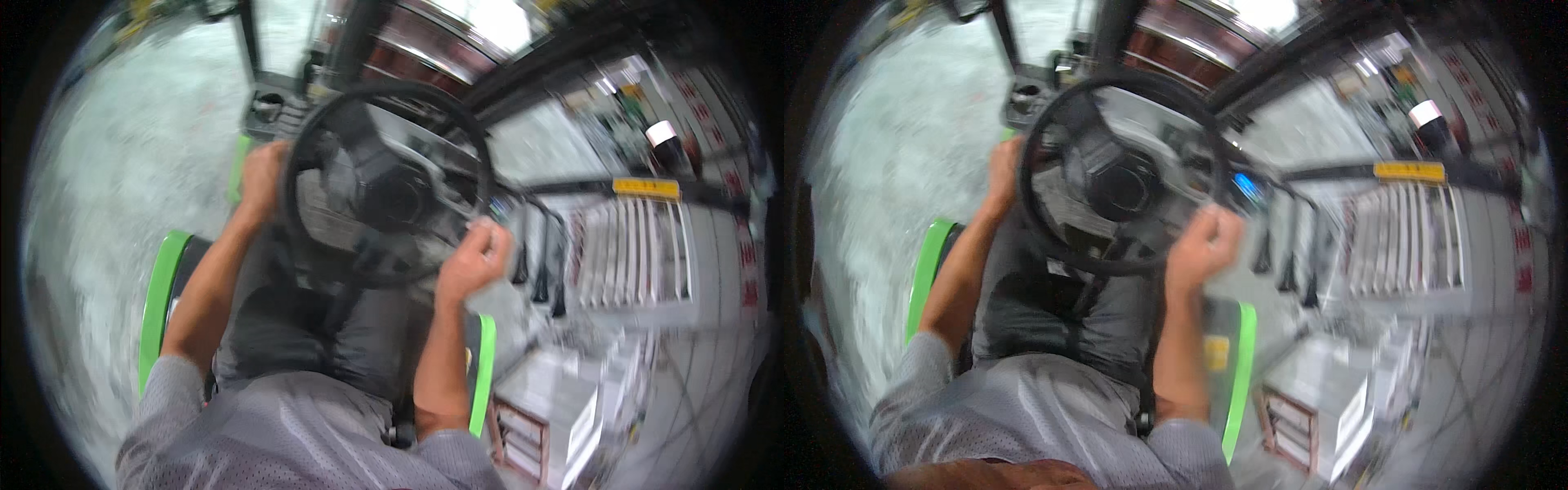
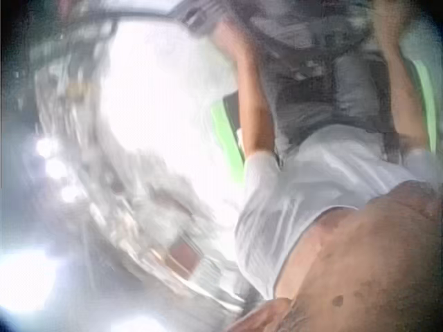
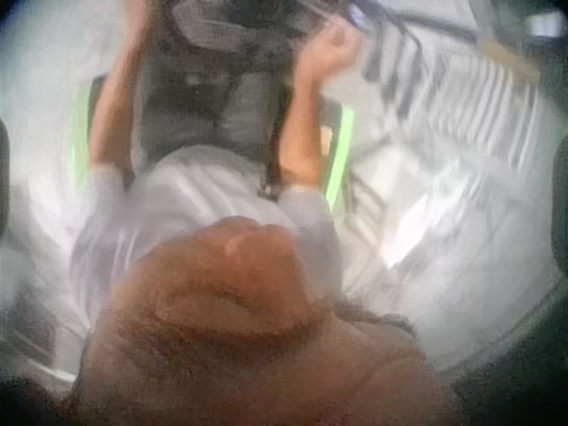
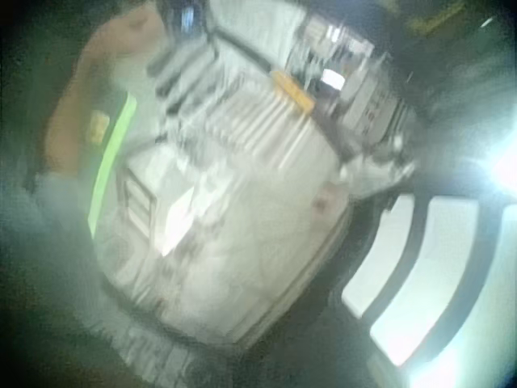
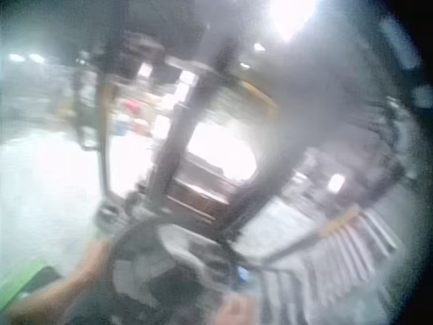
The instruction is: The person operates a forklift inside a warehouse, steering and using the control levers to maneuver the vehicle. The forklift forks are raised and lowered while the person navigates around stacked materials and pallets.
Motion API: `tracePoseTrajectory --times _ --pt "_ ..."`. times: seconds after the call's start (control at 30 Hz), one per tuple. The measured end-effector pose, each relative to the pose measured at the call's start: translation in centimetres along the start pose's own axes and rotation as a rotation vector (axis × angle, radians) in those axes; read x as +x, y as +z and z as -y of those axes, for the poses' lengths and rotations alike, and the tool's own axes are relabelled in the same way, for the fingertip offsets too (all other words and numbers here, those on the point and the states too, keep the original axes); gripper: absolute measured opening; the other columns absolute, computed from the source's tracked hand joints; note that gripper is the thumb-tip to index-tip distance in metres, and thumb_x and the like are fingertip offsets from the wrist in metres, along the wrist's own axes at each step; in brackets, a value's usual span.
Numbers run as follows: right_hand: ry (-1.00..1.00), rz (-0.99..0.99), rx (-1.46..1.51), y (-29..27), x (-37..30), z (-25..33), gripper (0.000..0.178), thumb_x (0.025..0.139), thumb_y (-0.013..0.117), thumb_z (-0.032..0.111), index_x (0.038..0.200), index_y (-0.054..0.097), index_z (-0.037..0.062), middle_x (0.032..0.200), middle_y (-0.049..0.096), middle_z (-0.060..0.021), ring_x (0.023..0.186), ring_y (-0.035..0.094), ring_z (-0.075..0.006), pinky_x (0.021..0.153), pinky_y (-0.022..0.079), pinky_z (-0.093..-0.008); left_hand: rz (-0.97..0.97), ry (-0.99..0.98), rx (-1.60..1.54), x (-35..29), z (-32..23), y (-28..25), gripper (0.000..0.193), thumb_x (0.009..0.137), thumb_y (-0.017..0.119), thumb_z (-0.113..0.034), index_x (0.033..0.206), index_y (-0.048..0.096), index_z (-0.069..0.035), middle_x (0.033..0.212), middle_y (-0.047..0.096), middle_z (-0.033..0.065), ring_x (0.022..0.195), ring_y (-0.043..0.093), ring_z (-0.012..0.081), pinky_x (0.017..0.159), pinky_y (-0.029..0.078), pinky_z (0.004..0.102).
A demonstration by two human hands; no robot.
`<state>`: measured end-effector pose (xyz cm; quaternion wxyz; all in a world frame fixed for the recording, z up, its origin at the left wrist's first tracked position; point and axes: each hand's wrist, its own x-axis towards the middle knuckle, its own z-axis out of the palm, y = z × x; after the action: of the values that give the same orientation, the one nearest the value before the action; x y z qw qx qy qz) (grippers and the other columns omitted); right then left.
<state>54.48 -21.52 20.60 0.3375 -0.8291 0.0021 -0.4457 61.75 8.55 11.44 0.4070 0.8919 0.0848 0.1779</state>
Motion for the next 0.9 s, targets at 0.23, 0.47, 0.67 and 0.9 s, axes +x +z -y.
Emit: tracePoseTrajectory --times 0.23,0.47,0.67,0.9 --pt "-0.043 -0.062 -0.147 -2.1 3.2 9.1 0.03 0.101 0.055 0.024 0.091 0.069 -0.0012 0.08 0.069 -0.011 0.073 0.065 -0.0245 0.069 0.052 -0.0371 -0.248 0.106 -0.052 -3.4 -0.5 -5.2 0.045 0.093 0.055 -0.036 0.061 0.066 -0.006 0.066 0.066 0.0167 0.062 0.066 0.0354 0.059 0.052 0.047" --pt "0.038 -0.042 -0.33 -1.7 6.5 12.8 0.043 0.1 0.053 0.041 0.098 0.072 0.0029 0.089 0.073 -0.0118 0.081 0.068 -0.0311 0.075 0.052 -0.0397 -0.226 0.101 -0.046 -7.8 -2.4 -7.6 0.043 0.092 0.059 -0.036 0.059 0.064 -0.008 0.062 0.065 0.0143 0.057 0.065 0.0341 0.05 0.051 0.0432" --pt "-0.055 0.008 -0.272 2.5 6.6 16.5 0.04 0.099 0.057 0.039 0.104 0.072 0.0025 0.096 0.074 -0.0129 0.088 0.07 -0.0304 0.078 0.053 -0.0387 -0.165 0.037 -0.008 -8.4 -2.3 -7.3 0.039 0.091 0.06 -0.032 0.062 0.069 -0.008 0.061 0.065 0.0152 0.059 0.065 0.0364 0.054 0.052 0.0451" --pt "-0.217 0.077 -0.064 6.3 2.9 21.7 0.029 0.097 0.062 0.024 0.094 0.071 -0.0031 0.091 0.071 -0.0162 0.083 0.067 -0.0312 0.076 0.053 -0.0386 -0.204 0.051 -0.078 -9.4 -2.3 -8.3 0.04 0.09 0.06 -0.034 0.062 0.069 -0.007 0.06 0.064 0.017 0.057 0.065 0.0369 0.055 0.052 0.0456"
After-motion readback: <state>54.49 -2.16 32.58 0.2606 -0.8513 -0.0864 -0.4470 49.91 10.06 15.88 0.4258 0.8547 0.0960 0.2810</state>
